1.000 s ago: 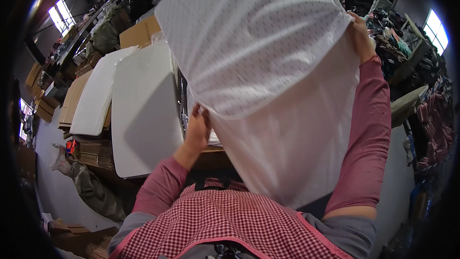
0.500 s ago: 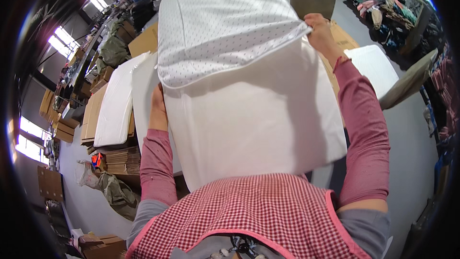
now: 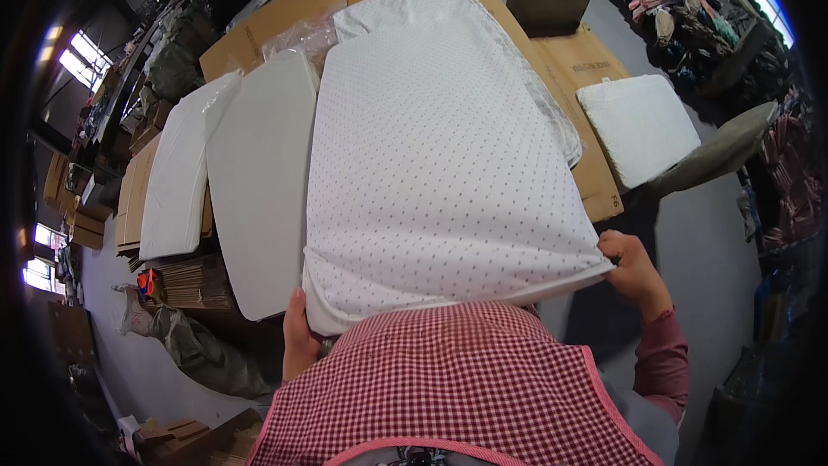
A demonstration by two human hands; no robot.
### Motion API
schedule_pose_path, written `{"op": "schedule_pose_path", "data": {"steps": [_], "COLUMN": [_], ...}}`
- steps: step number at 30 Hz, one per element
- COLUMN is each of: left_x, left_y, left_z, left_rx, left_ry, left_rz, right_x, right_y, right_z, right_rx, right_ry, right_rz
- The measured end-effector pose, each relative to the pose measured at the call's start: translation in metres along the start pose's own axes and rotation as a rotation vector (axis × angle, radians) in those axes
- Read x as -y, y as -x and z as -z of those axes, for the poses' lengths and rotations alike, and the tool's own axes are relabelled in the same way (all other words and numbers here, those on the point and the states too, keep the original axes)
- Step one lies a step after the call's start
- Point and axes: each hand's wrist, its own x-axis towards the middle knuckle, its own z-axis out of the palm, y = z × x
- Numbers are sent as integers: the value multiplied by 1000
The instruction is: The person wraps rectangular foam cushions in white dotted fabric covers. They use a box cutter to slice open plastic packaging, then slide each cushion into a cover, adjust the fit, and place the finished unit on a stack. The process repeats for several cushions.
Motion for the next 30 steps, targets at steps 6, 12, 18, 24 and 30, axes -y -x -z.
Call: {"op": "schedule_pose_path", "data": {"steps": [6,12,18,24,30], "left_x": [-19,-7,-15,-44,-62], "left_y": [0,-4,-14,-82,-147], "left_z": [-14,-32,-26,-31,-12], "left_rx": [117,-42,80,-52,372], "left_ry": [-201,-245,-606,-632,-798], "left_rz": [74,-49,-90,-214,46], "right_x": [-71,-15,49,86,105], "right_y": [18,19,-9,-22,-17], "right_z": [-63,-196,-267,-275,-283], "right_rx": [-231,258,-240,-621,-694], "right_ry": [-561,-1146,-1332,-1328,-1315], "right_rz": [-681,-440,-641,-713,-607]}}
